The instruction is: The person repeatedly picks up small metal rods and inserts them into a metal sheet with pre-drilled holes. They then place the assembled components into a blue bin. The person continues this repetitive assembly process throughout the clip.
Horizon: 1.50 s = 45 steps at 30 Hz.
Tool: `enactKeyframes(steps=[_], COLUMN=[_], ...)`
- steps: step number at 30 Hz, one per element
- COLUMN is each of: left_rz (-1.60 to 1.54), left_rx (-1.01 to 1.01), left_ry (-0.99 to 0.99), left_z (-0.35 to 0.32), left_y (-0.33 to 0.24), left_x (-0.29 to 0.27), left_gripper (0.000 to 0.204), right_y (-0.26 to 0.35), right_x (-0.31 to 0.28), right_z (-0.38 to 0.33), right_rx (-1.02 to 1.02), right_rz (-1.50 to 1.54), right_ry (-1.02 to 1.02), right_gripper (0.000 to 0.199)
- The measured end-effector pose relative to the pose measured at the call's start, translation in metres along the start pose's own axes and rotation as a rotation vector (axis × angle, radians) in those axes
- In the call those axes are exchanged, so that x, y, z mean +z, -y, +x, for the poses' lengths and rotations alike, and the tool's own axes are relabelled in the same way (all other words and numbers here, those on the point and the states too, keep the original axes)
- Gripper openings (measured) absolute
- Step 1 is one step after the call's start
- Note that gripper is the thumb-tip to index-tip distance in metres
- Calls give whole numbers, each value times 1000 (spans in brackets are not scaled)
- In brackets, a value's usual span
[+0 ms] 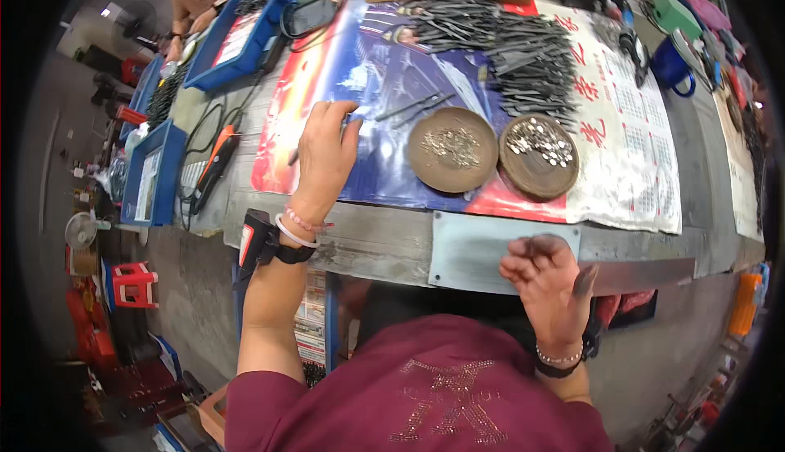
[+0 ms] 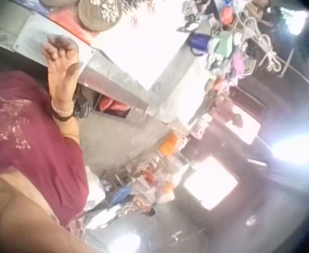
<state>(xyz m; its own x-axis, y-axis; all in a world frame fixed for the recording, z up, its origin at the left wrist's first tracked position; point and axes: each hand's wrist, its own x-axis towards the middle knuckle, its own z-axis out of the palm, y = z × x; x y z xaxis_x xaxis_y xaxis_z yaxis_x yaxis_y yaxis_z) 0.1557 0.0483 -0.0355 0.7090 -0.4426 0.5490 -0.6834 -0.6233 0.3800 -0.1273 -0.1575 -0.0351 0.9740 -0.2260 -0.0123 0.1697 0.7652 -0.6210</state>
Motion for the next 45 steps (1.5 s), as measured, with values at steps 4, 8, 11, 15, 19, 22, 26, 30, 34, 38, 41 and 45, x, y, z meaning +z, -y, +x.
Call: enactKeyframes(steps=[4,8,11,15,19,22,26,30,34,38,41,45], left_rz=[-136,-77,-86,-107,-216,-312,-726,-1018,-1226,-1360,-1332,-1336], left_rx=[145,32,7,-68,-67,-62,-316,-490,-582,-648,-663,-642], left_ry=[146,302,343,296,199,138,136,224,262,317,387,450], left_z=[21,45,53,49,29,11,-17,-62,-98,-118,-122,-123], left_y=[-13,-6,1,-6,-22,-34,-50,-71,-86,-92,-93,-98], left_x=[33,65,71,55,18,-1,-24,-56,-72,-81,-84,-82], left_gripper=[20,20,17,14,11,10,10,27,33,34,33,36], right_y=[4,12,19,29,49,62,54,19,-1,-7,-4,5], right_x=[-9,-11,-10,-5,8,17,25,26,20,14,14,17], right_z=[9,10,6,5,19,47,95,137,160,173,178,179], right_rx=[106,108,91,144,79,98,-35,-445,-447,-478,-503,-421], right_rz=[404,514,413,112,-391,-665,-1262,-1945,-2206,-2179,-2094,-1875], right_ry=[36,25,-11,-39,-11,30,256,419,467,493,503,422], right_gripper=[92,91,90,79,59,55,32,13,16,14,12,14])
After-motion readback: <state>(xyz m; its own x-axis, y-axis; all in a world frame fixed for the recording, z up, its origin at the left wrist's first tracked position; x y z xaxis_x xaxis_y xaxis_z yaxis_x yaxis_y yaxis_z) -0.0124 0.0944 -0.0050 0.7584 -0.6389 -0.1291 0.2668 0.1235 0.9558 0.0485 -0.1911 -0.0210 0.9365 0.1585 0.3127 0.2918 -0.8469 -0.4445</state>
